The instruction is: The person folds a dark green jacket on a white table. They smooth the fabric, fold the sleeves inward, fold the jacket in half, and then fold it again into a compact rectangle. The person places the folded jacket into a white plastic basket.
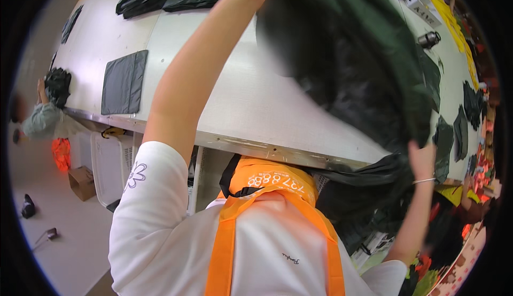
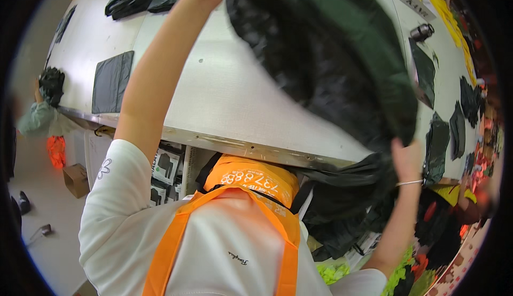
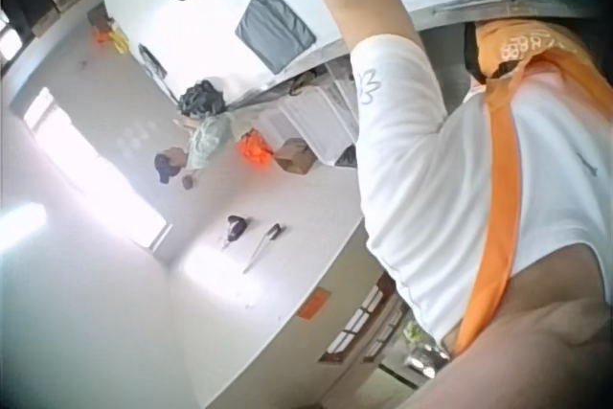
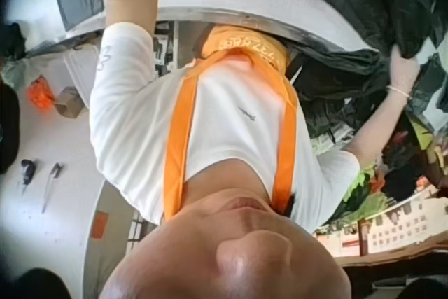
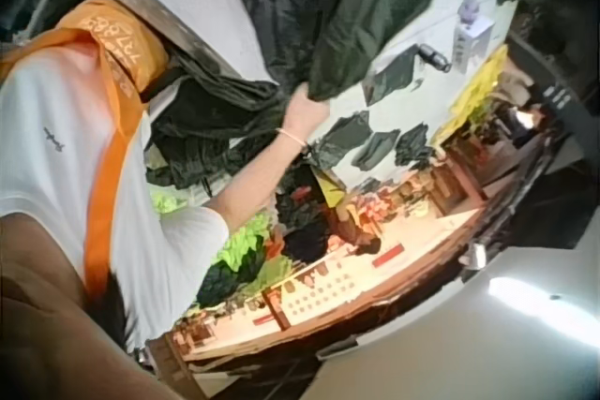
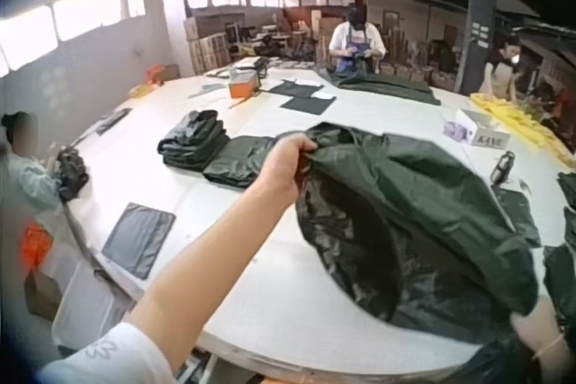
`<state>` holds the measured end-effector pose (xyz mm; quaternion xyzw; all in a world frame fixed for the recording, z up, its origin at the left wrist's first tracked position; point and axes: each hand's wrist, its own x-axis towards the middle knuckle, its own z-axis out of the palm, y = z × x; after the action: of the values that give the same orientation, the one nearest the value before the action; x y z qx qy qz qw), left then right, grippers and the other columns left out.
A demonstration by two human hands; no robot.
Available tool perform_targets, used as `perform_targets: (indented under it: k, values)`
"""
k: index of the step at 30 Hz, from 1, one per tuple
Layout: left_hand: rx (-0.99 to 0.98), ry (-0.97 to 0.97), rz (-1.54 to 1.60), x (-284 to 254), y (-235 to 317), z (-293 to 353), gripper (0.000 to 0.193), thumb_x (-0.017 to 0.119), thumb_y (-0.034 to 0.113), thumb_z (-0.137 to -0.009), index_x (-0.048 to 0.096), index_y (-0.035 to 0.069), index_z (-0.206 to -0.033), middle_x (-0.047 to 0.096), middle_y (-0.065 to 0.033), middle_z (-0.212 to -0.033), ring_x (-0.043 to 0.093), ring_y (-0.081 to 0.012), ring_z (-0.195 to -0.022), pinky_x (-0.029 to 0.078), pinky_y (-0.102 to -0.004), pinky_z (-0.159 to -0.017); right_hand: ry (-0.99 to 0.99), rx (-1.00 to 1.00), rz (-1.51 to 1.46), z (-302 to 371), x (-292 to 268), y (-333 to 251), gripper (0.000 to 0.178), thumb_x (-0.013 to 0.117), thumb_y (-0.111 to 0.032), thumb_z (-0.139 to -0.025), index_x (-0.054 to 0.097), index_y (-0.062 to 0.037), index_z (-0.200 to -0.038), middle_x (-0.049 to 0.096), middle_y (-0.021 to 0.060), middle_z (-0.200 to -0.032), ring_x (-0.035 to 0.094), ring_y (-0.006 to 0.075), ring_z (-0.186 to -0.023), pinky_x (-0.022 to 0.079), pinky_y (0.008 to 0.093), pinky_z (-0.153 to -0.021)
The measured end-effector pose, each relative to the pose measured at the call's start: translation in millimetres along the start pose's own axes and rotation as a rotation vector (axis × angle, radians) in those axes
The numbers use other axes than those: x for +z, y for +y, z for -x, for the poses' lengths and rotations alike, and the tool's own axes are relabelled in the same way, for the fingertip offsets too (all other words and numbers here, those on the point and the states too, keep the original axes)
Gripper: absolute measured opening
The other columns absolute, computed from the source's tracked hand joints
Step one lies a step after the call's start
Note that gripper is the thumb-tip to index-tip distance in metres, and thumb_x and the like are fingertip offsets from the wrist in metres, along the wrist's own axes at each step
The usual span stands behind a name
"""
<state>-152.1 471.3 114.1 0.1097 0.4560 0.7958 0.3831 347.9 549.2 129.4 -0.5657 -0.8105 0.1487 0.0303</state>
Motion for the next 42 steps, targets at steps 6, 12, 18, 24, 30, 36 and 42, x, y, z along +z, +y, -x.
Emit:
perform_targets:
  k: [6, 12, 18, 24, 30, 36, 42]
  values:
    - [0.598, -0.225, 0.166, -63, 137, 92, 0.017, 0.057, 0.011, -0.071, 0.054, 0.002, -0.085, 0.061, -0.01, -0.083, 0.058, -0.0209, -0.081, 0.044, -0.0344, -0.082, 0.751, -0.407, 0.58, -62, -119, -66, 0.034, 0.067, -0.027, -0.078, 0.064, -0.0013, -0.101, 0.065, 0.019, -0.093, 0.062, 0.0367, -0.086, 0.05, 0.0414, -0.07]
    - [0.762, 0.048, 0.079, -220, 95, 195, 0.032, 0.053, 0.018, -0.088, 0.056, 0.001, -0.114, 0.059, -0.0096, -0.115, 0.056, -0.0225, -0.105, 0.043, -0.0357, -0.095, 0.598, -0.807, 0.193, -36, -49, -152, 0.043, 0.067, -0.016, -0.076, 0.056, -0.0012, -0.114, 0.06, 0.019, -0.108, 0.056, 0.0359, -0.103, 0.045, 0.0416, -0.087]
    - [-0.084, 0.714, 0.13, -376, -59, 278, 0.042, 0.052, 0.033, -0.091, 0.052, 0.005, -0.122, 0.058, -0.0065, -0.117, 0.057, -0.0189, -0.103, 0.046, -0.0325, -0.087, -0.423, -0.736, 0.357, 30, 152, -145, 0.101, 0.075, -0.041, -0.068, 0.019, -0.0025, -0.143, 0.021, 0.0253, -0.145, 0.024, 0.0406, -0.133, 0.023, 0.0504, -0.107]
    - [0.046, 1.11, -0.232, -380, -79, 286, 0.055, 0.06, 0.044, -0.084, 0.054, 0.003, -0.119, 0.061, -0.009, -0.11, 0.059, -0.0197, -0.093, 0.046, -0.0318, -0.08, -0.603, -0.675, 0.101, 0, 218, -143, 0.065, 0.056, -0.042, -0.086, 0.038, -0.0025, -0.135, 0.038, 0.0256, -0.135, 0.039, 0.0418, -0.122, 0.034, 0.0417, -0.101]
    - [0.25, 1.235, -0.619, -423, -71, 274, 0.034, 0.071, 0.027, -0.077, 0.066, -0.002, -0.095, 0.068, -0.012, -0.084, 0.063, -0.0198, -0.079, 0.047, -0.032, -0.072, -0.501, -0.75, 0.236, -49, 237, -163, 0.067, 0.062, -0.025, -0.084, 0.03, -0.0105, -0.141, 0.036, 0.0196, -0.139, 0.038, 0.0374, -0.125, 0.036, 0.0411, -0.101]
    - [0.255, 1.629, -1.335, -432, -50, 260, 0.051, 0.071, 0.03, -0.073, 0.056, 0.002, -0.113, 0.06, -0.018, -0.109, 0.057, -0.0308, -0.104, 0.039, -0.0413, -0.094, -0.492, -0.756, 0.242, -50, 262, -159, 0.083, 0.068, -0.022, -0.077, 0.02, -0.0132, -0.144, 0.027, 0.0175, -0.146, 0.03, 0.036, -0.131, 0.035, 0.0444, -0.102]
    - [0.161, 1.123, -1.491, -439, -6, 167, 0.049, 0.069, 0.038, -0.073, 0.062, 0.005, -0.109, 0.062, -0.0167, -0.107, 0.058, -0.0321, -0.104, 0.041, -0.042, -0.093, -0.449, -0.785, 0.367, -37, 263, -164, 0.091, 0.071, -0.019, -0.074, 0.014, -0.0141, -0.145, 0.022, 0.0154, -0.147, 0.026, 0.0359, -0.133, 0.037, 0.0528, -0.098]
